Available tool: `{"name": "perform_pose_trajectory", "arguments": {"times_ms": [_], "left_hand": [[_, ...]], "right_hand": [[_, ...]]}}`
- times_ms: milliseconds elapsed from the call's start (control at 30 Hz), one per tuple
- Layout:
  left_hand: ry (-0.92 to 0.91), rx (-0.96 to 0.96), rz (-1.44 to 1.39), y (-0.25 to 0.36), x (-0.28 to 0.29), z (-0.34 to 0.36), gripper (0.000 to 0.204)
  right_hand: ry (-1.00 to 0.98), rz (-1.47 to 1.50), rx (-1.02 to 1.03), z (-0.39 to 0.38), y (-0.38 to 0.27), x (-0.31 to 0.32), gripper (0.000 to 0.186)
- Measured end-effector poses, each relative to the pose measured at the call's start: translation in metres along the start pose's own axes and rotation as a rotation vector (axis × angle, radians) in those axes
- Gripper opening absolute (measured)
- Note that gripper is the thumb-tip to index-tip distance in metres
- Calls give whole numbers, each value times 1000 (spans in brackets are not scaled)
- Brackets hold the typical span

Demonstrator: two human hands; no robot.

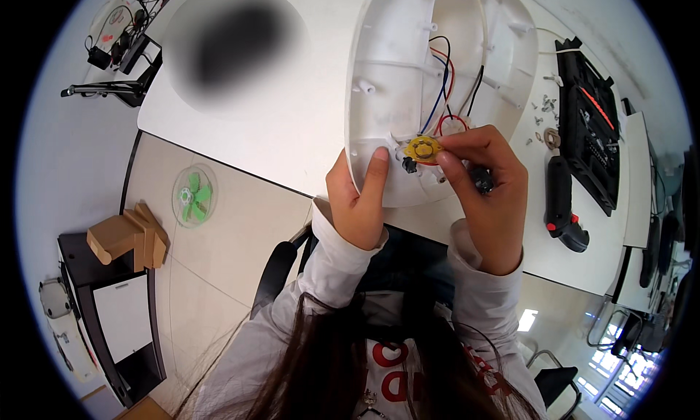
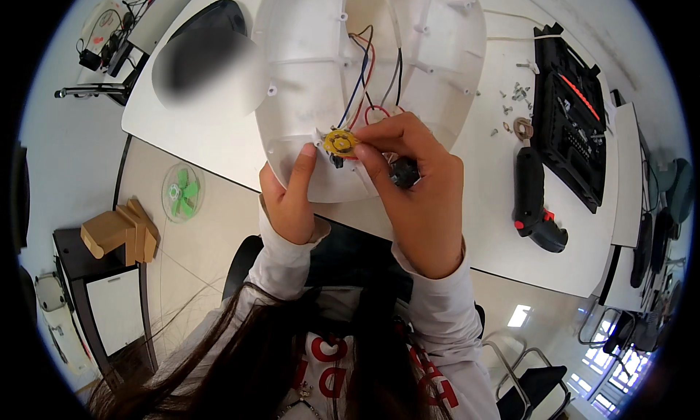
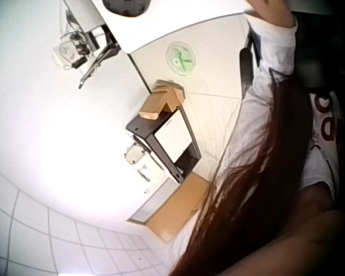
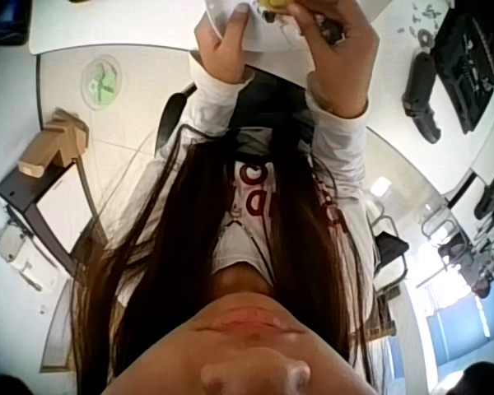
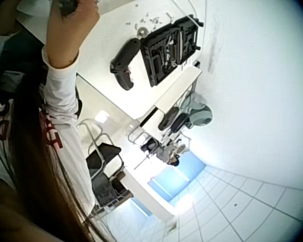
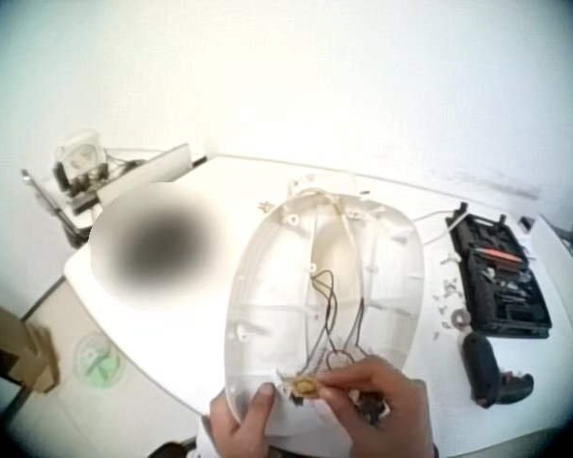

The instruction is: The person disassembles a white plastic appliance base, removes a small motor and wiring, then reassembles the unit by reconnecting wires and securing components with screws. The person uses a cordless screwdriver and handles screws, wires, and a motor throughout the process.

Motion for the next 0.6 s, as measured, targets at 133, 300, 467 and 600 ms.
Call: {"name": "perform_pose_trajectory", "arguments": {"times_ms": [133, 300, 467, 600], "left_hand": [[-19, -26, 15, 2, -1, 1, 28], [-25, -15, 55, 2, -3, 0, 27], [-11, -52, 86, 3, 0, 0, 26], [-24, -43, 88, 5, -1, -1, 25]], "right_hand": [[-41, 31, 16, 3, -3, -5, 9], [-27, -74, 72, 4, -2, -8, 10], [15, -104, 82, 3, -2, -13, 10], [43, -285, 80, -4, -10, -12, 10]]}}
Point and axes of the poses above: each hand's wrist, its own z-axis towards the middle knuckle, its own x-axis out of the back of the hand, y = z × x, the point moved 8 cm from there along z, towards the middle knuckle, and after that the axes turned 10 degrees about -y, right-handed, at the moved point
